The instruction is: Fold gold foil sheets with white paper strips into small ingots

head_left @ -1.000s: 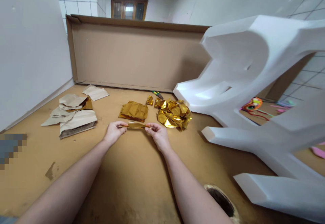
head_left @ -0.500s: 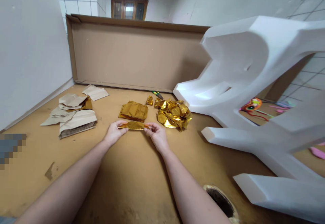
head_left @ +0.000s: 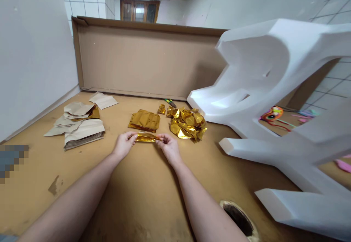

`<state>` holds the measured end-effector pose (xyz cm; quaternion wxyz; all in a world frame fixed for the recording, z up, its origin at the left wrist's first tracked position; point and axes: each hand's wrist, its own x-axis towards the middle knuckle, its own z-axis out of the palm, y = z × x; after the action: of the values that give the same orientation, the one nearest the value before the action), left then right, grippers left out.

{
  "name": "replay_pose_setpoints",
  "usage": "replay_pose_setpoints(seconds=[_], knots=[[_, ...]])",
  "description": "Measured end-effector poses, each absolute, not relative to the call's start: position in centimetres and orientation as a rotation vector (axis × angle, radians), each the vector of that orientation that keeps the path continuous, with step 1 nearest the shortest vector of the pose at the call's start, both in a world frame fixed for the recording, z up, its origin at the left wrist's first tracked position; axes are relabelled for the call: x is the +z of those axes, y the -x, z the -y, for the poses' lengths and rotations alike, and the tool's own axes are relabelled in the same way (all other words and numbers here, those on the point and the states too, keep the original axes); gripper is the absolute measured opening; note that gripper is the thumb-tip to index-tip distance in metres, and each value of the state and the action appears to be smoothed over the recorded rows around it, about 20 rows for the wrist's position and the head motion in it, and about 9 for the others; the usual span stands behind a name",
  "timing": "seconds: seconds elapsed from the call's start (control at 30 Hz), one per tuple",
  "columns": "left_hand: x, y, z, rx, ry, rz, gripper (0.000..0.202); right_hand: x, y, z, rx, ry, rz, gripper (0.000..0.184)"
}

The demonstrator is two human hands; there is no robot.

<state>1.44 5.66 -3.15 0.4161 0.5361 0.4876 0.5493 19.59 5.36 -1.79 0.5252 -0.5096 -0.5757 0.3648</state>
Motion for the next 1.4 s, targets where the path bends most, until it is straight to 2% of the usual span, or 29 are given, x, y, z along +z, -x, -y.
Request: replay_pose_setpoints(seconds=[0.33, 0.67, 1.4], knots=[[-3.4, -1.4, -5.5, 1.363, -1.479, -1.292, 0.017, -1.6, -19.4, -5.2, 0.623, 1.347, 1.543, 0.015], [-3.3, -1.0, -5.4, 1.289, -1.595, -1.407, 0.02, -1.9, -18.9, -5.0, 0.433, 1.491, 1.727, 0.026], [-3.6, -1.2, -5.6, 1.304, -1.537, -1.367, 0.021, -1.8, -18.4, -4.7, 0.299, 1.575, 1.854, 0.029]])
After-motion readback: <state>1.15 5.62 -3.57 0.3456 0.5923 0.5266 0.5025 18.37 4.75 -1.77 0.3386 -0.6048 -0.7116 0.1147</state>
